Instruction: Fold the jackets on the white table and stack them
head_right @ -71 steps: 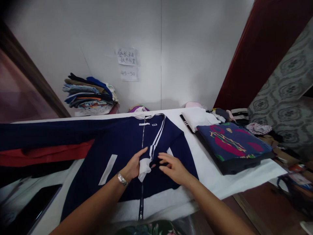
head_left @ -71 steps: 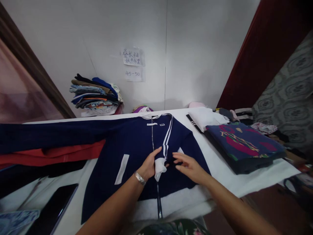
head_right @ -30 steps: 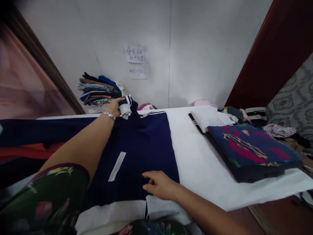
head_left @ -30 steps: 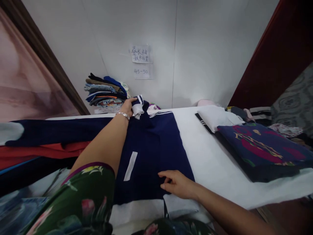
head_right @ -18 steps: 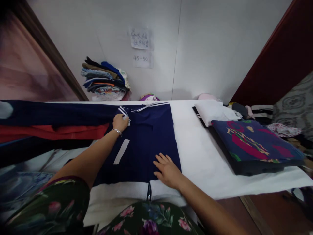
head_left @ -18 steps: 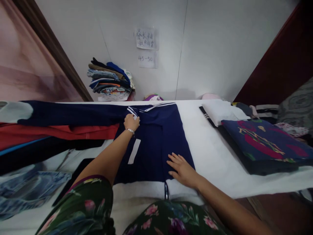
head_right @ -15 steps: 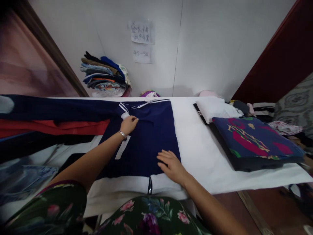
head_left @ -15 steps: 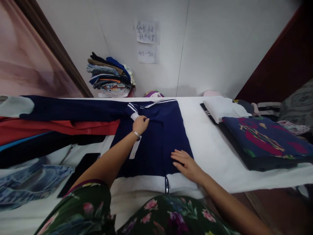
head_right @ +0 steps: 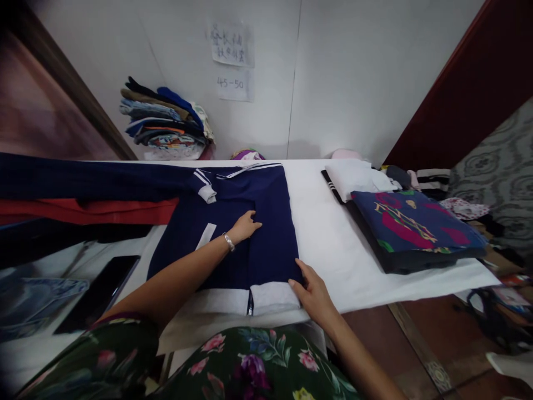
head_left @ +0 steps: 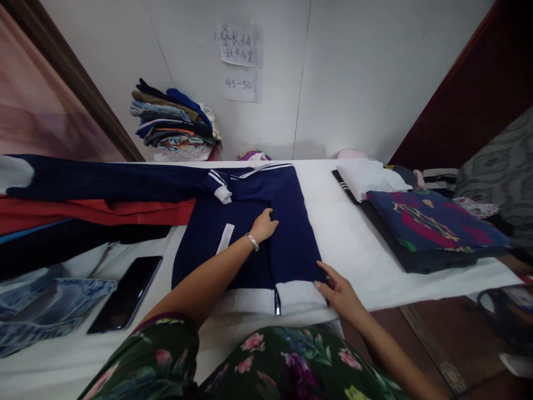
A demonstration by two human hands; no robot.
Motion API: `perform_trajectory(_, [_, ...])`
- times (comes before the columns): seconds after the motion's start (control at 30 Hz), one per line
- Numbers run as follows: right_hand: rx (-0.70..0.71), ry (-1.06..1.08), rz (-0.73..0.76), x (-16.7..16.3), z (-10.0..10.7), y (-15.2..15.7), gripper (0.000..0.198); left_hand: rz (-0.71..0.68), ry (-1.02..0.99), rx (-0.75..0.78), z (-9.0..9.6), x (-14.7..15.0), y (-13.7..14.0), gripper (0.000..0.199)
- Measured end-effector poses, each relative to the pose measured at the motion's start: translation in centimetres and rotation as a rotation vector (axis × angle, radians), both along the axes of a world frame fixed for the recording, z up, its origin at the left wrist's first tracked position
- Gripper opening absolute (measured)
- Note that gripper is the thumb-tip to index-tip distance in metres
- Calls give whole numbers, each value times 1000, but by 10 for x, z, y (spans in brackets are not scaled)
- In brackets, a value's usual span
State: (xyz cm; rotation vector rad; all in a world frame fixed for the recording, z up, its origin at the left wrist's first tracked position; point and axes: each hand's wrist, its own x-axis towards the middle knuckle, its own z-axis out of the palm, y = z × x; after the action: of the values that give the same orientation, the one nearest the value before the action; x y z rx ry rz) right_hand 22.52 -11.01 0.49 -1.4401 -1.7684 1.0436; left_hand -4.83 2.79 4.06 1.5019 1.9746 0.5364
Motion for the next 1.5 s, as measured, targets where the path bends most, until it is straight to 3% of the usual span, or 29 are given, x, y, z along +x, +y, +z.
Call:
perform_trajectory(0.07, [-165, 20, 38, -1, 2, -4, 57, -1, 44, 26, 2, -1, -3, 58])
perform_trajectory(0.13, [-239, 6, 80, -2, 2, -5, 52, -6, 93, 16, 2, -3, -7, 56])
perform_trajectory(0.3, [-170, -123, 151, -3, 6, -4, 44, -29, 188, -2, 3, -4, -17, 57])
perform_trajectory(0.4, [-146, -247, 232, -1, 22, 0, 45, -47, 251, -2, 4, -4, -20, 59])
perform_trajectory(0.53, [52, -452, 324, -3, 57, 16, 34, -108, 430, 129, 11, 0, -25, 61])
perform_trajectory(0.67, [347, -353, 269, -23, 74, 51, 36, -321, 476, 367, 15, 20, -42, 54])
perform_trajectory(0.73, [448, -277, 303, -42, 70, 77, 39, -464, 393, 333, 7, 32, -56, 59])
perform_trajectory(0.83, [458, -319, 349, -74, 60, 123, 48, -611, 264, 194, -14, 43, -77, 70])
perform_trajectory(0.97, [343, -454, 344, -114, 52, 185, 64, -617, 174, 180, -35, 44, -88, 73])
perform_trajectory(1.1, [217, -562, 253, -136, 41, 227, 72, -603, 181, 168, -37, 42, -85, 75])
perform_trajectory(1.3, [217, -652, 226, -140, 14, 243, 73, -643, 152, 127, -43, 40, -97, 67])
perform_trajectory(1.4, [217, -670, 231, -139, 11, 240, 73, -745, 46, 119, -46, 35, -117, 69])
perform_trajectory(1.5, [232, -716, 216, -138, 8, 238, 72, -878, -77, 104, -34, 26, -129, 67])
